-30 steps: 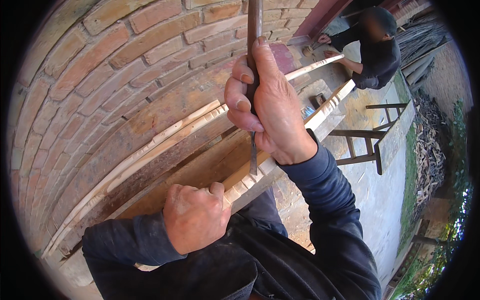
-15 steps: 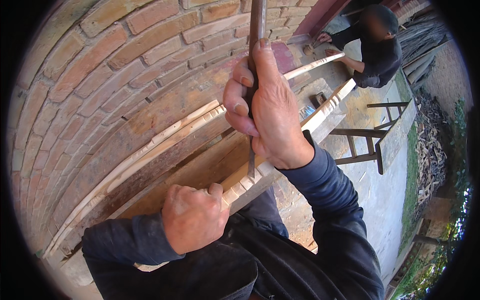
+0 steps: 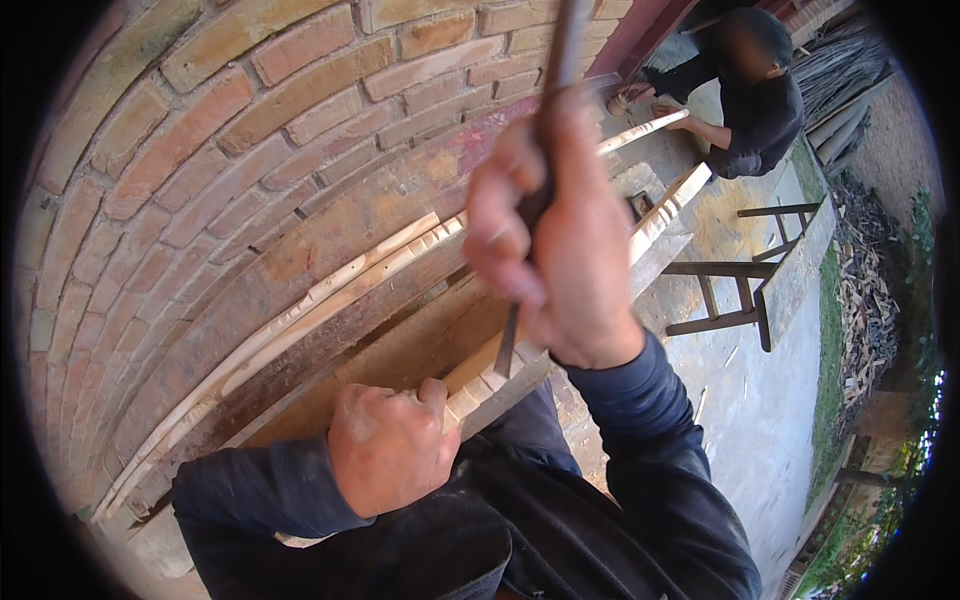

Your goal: The person uses a chisel to carve notches and decorative patterns into a wooden piece held on a workbench.

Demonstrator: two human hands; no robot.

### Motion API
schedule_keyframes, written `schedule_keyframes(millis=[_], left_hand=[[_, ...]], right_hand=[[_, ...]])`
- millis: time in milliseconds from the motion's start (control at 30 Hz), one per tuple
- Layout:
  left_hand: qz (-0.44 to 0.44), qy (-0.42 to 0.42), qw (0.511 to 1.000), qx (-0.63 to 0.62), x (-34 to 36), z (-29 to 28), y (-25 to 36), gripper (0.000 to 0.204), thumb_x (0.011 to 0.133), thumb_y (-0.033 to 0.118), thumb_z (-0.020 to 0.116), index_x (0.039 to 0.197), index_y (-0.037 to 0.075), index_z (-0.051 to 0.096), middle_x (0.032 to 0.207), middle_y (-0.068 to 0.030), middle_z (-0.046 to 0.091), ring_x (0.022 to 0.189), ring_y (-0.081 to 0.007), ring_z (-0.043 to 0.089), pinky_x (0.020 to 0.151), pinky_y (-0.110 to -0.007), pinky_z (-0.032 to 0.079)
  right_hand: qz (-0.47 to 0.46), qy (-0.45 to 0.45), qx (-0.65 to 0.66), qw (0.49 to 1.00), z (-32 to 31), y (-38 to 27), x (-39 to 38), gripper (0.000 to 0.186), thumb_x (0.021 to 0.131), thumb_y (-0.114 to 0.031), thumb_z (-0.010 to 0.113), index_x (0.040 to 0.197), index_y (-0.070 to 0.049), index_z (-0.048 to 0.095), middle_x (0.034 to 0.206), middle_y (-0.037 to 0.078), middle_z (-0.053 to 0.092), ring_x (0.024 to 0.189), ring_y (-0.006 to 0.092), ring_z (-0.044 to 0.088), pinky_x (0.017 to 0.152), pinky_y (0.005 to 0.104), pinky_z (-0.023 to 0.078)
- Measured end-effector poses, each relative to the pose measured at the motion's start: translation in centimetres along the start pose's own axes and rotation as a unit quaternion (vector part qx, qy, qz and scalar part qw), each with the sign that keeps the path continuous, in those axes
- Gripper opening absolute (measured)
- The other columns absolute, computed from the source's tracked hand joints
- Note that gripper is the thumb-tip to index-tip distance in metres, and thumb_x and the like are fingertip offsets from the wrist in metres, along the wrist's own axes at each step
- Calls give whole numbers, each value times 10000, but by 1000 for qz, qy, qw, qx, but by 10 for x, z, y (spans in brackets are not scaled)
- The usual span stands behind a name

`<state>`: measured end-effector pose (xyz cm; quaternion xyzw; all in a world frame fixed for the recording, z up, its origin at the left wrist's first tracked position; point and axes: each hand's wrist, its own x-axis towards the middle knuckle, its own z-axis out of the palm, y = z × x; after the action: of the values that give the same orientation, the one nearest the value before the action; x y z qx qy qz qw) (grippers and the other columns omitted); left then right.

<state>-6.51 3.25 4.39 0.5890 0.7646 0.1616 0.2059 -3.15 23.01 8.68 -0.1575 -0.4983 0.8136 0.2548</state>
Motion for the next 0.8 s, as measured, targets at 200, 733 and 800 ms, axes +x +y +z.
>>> schedule_keyframes(millis=[200,733,800], left_hand=[[5,8,1000,-10,0,4,0,283,799,257,787,866,50,607,567,-131,589,538,-352,641,573,-473,472],[15,13,1000,16,4,-2,-10,299,848,310,721,855,26,629,595,-182,599,560,-411,628,578,-505,482],[16,9,1000,14,4,-3,-12,305,849,313,721,864,21,633,605,-185,605,573,-417,629,583,-509,481]], right_hand=[[-3,-38,-36,999,-1,3,2,534,1130,-552,248,861,-121,415,562,71,510,339,98,323,347,237,248],[-113,-40,-19,993,-15,6,-32,634,1107,-614,241,809,-86,427,534,93,513,396,103,393,386,264,286],[-163,-47,-8,985,-18,14,-39,665,1078,-669,255,806,-85,420,530,93,506,406,109,408,393,268,296]])
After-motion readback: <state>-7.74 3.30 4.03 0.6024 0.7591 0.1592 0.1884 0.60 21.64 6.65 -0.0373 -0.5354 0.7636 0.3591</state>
